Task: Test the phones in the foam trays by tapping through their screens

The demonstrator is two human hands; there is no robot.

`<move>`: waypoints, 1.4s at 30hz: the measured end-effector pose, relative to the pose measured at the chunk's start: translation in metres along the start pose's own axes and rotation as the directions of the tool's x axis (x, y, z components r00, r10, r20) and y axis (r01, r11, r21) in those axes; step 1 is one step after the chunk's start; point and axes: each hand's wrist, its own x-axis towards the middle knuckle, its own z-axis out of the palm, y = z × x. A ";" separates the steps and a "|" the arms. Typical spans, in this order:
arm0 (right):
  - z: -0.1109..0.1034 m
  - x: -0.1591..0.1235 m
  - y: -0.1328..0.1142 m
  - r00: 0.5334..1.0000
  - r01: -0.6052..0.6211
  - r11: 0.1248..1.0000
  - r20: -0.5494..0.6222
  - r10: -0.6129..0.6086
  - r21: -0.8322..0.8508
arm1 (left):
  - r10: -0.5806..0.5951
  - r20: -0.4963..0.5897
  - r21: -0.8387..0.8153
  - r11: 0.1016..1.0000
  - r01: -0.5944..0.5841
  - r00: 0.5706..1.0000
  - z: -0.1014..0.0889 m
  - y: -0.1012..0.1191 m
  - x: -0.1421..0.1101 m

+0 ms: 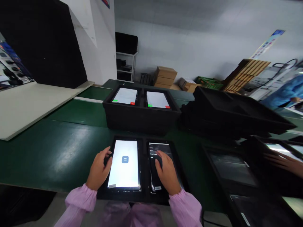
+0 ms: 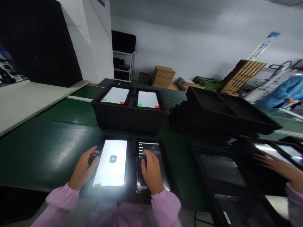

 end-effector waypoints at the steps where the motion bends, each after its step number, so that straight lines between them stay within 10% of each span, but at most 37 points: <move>1: 0.006 0.008 0.001 1.000 0.014 0.999 -0.004 -0.015 -0.036 | 0.057 0.038 0.015 0.998 -0.058 0.998 0.004 0.007 0.006; 10: 0.032 0.023 -0.026 1.000 0.013 0.999 -0.006 -0.012 0.050 | 0.271 0.234 0.065 0.954 -0.293 0.934 0.041 0.012 0.023; 17: 0.071 0.011 -0.055 0.994 0.112 0.985 -0.026 -0.109 0.131 | 0.302 0.284 0.051 0.943 -0.329 0.910 0.034 0.020 0.017; 32: 0.072 0.007 -0.055 0.984 0.172 0.984 -0.054 -0.169 0.050 | 0.386 0.456 0.109 0.870 -0.481 0.802 0.034 0.030 0.018; 42: 0.072 0.007 -0.054 0.993 0.104 0.991 -0.060 -0.099 0.088 | 0.205 0.204 -0.026 0.979 -0.204 0.957 0.034 0.018 0.021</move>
